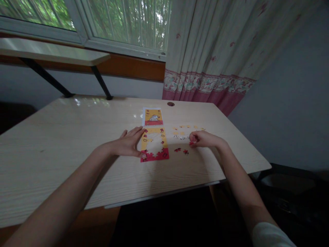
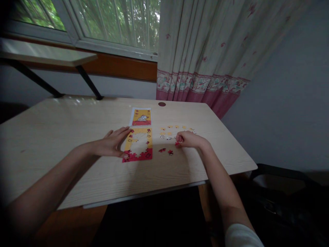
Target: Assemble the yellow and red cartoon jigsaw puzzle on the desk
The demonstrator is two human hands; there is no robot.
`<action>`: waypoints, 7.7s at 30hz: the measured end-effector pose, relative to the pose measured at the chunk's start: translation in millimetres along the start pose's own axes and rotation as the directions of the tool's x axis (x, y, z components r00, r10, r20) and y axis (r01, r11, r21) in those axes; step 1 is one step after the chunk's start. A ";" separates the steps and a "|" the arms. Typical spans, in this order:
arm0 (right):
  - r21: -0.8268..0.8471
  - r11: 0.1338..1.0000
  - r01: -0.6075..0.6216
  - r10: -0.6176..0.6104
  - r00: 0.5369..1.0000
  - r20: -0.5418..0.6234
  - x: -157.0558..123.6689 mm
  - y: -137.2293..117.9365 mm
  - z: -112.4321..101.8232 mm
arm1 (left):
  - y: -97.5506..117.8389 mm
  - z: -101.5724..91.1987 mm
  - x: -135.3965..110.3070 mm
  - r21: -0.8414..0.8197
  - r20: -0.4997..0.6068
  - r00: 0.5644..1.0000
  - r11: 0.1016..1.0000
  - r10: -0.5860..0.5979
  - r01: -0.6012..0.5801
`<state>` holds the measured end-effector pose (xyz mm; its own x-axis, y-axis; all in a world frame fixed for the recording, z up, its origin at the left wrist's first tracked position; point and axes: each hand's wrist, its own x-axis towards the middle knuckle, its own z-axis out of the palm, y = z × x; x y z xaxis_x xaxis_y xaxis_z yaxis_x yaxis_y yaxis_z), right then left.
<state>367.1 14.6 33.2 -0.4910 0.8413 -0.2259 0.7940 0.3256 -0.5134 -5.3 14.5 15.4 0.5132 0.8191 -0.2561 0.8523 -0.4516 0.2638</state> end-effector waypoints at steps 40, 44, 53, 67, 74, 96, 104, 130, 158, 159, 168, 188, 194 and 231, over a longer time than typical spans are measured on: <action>0.257 0.925 0.280 -0.293 0.956 0.015 59.0 -106.4 62.1 | 7.9 -2.8 -0.7 0.013 0.002 1.000 1.000 -0.010 0.010; 0.512 0.833 0.211 -0.227 0.973 -0.031 56.6 -98.9 57.2 | 7.9 -4.2 -1.4 -0.007 0.005 1.000 1.000 0.009 -0.009; 0.641 0.764 0.072 -0.048 0.997 -0.054 57.2 -92.8 75.7 | 7.3 -3.0 -0.8 -0.010 0.006 1.000 1.000 0.009 -0.009; 0.210 0.965 0.160 -0.120 0.974 -0.191 33.4 -118.0 73.1 | 8.8 -3.4 -1.0 -0.010 0.007 1.000 1.000 0.002 -0.002; 0.084 0.982 0.171 -0.152 0.968 -0.199 36.7 -118.8 73.2 | 12.3 -6.4 -3.1 -0.013 -0.005 1.000 1.000 0.005 -0.005; -0.042 0.918 0.395 -0.395 0.899 -0.191 40.3 -104.4 69.3 | 10.3 -5.0 -2.3 -0.003 0.008 1.000 1.000 -0.003 0.003; 0.047 0.934 0.353 -0.349 0.934 -0.078 45.7 -109.6 69.5 | 23.9 -3.1 -5.8 -0.002 -0.069 0.990 0.993 0.120 -0.121; 0.221 0.934 0.282 -0.276 0.959 -0.057 41.9 -115.0 69.9 | 27.8 10.0 1.4 -0.012 -0.144 0.980 0.990 0.140 -0.143; 0.685 0.657 0.315 -0.219 0.949 -0.227 53.1 -94.9 69.6 | 30.1 -3.7 2.4 -0.234 -0.422 0.862 0.885 0.280 -0.402; 0.711 0.634 0.304 -0.183 0.952 -0.243 55.1 -94.6 69.9 | 32.7 -4.6 2.4 -0.275 -0.443 0.851 0.861 0.281 -0.427; 0.827 0.519 0.217 0.040 0.960 -0.277 56.9 -101.1 69.6 | 45.5 0.7 4.3 -0.525 -0.555 0.831 0.754 0.049 -0.395; -0.125 0.882 0.455 -0.449 0.726 -0.521 42.3 -90.8 58.4 | 35.5 -9.6 -0.5 -0.437 -0.526 0.847 0.832 0.073 -0.343; -0.040 0.884 0.465 -0.460 0.856 -0.237 41.3 -92.0 70.3 | 5.4 -6.2 -4.1 -0.101 -0.226 0.963 0.979 0.148 -0.175; -0.027 0.800 0.600 -0.597 0.790 -0.140 44.5 -99.5 78.5 | 7.8 1.2 -2.3 -0.001 -0.032 0.999 0.999 0.033 -0.033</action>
<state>238.1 -14.3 9.2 -0.8119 0.5303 0.2442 0.3498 0.7768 -0.5236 0.3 8.7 16.9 0.5380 0.8144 -0.2177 0.8346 -0.4782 0.2734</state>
